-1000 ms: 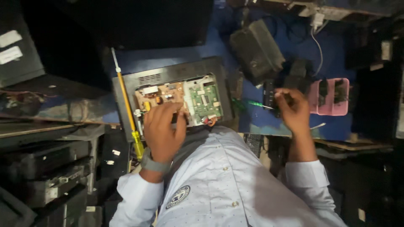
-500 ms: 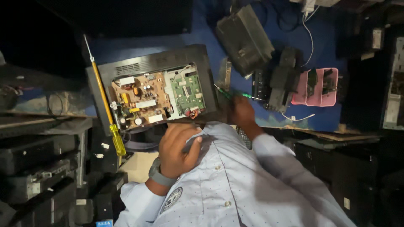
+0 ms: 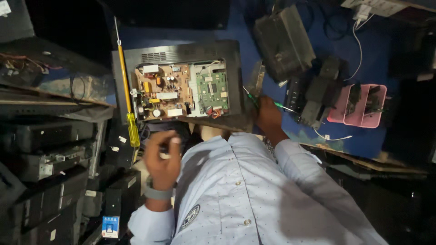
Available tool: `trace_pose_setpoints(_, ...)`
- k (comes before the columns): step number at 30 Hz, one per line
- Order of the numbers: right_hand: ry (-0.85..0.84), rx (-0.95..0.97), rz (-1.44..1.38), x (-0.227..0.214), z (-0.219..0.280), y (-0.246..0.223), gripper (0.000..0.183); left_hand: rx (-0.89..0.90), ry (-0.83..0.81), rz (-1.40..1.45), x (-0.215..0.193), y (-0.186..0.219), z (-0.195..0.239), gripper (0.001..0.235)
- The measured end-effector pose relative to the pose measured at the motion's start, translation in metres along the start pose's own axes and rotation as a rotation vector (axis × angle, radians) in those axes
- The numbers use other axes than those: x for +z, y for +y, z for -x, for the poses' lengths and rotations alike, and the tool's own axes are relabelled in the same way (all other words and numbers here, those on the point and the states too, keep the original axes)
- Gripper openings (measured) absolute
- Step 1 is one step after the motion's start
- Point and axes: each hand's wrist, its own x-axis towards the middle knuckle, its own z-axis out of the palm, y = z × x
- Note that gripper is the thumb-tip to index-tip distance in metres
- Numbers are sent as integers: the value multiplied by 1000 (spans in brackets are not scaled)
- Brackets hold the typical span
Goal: The person removes a small green circuit board from an open electronic device, inspects it, and then reinserts it. They use a screwdriver to tighten screws securing the board and adjust internal wiring connections.
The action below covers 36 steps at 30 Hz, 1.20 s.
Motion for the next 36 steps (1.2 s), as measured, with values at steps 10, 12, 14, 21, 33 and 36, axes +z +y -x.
trace_pose_setpoints(10, 4, -129, 286, 21, -1, 17, 23, 60, -570, 37, 45, -2, 14, 18)
trace_pose_setpoints(12, 14, -12, 18, 12, 22, 23, 26, -53, -769, 91, 79, -17, 15, 23)
trace_pose_setpoints(14, 69, 56, -246, 6, 54, 29, 28, -101, -935, -1, 116, -40, 18, 24)
trace_pose_setpoints(21, 313, 250, -794, -11, 183, 85, 26, -35, -941, -255, 239, -132, 40, 26)
trace_pose_setpoints(33, 378, 491, -731, -39, 270, 70, 19, 455, -959, -389, 332, -112, 17, 18)
trace_pose_setpoints(36, 382, 501, -724, -45, 268, 71, 18, 489, -918, -569, 343, -120, 21, 12)
